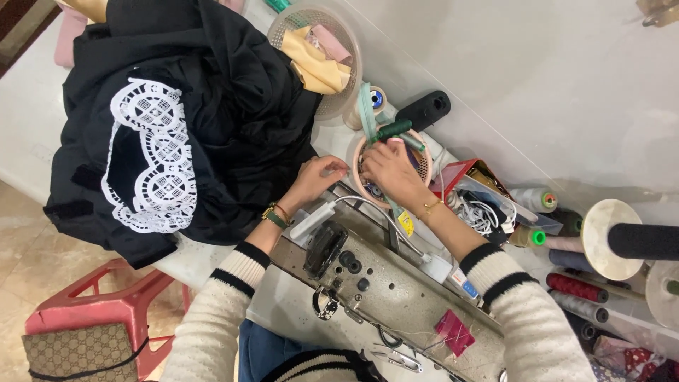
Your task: The person threads a sewing machine by guiding thread from a spool through the machine's tensioners and needle area. They use scissors to cut the thread and handle a basket of thread spools, moving it aside to access the workspace.
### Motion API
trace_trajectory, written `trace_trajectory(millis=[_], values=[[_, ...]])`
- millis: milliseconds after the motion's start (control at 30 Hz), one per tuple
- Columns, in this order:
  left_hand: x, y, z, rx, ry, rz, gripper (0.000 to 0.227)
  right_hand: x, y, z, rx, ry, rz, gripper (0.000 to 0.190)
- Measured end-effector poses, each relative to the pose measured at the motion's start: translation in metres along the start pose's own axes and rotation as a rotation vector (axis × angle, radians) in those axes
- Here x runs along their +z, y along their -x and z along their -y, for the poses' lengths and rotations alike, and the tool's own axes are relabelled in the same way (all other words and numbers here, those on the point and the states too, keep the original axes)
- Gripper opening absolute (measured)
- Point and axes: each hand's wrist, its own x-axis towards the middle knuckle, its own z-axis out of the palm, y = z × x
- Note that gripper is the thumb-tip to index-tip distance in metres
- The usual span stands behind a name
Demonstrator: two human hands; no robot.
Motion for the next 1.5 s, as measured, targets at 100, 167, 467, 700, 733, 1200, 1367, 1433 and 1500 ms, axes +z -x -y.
trace_trajectory(millis=[100,167,467,700,733,1200,1367,1433,1500], values=[[-0.003,0.002,-0.005,0.003,-0.008,0.007,0.022,-0.013,0.008,-0.002,0.220,-0.246,-0.055,0.025],[-0.003,0.003,-0.005,0.008,-0.012,0.011,0.022,-0.032,0.009,0.001,0.406,-0.454,-0.077,0.019],[-0.003,0.006,-0.011,-0.014,0.052,0.019,0.024,-0.179,0.010,0.042,0.645,-0.844,-0.340,0.040],[0.002,-0.006,0.017,0.076,0.302,-0.240,0.023,-0.285,0.089,0.128,0.658,-0.506,-0.522,0.025],[-0.009,0.004,-0.010,0.080,0.299,-0.216,0.023,-0.293,0.110,0.138,0.680,-0.498,-0.531,0.025],[0.045,0.226,-0.286,0.515,0.048,-0.427,0.019,-0.217,0.449,0.272,1.687,-0.172,-1.232,0.013],[0.086,0.247,-0.295,0.671,0.082,-0.469,0.021,-0.092,0.534,0.286,1.858,-0.270,-1.199,0.015],[0.102,0.253,-0.301,0.683,0.106,-0.469,0.022,-0.073,0.538,0.280,1.949,-0.391,-1.105,0.018],[0.118,0.261,-0.312,0.693,0.114,-0.368,0.021,-0.063,0.533,0.269,2.121,-0.374,-1.040,0.015]])
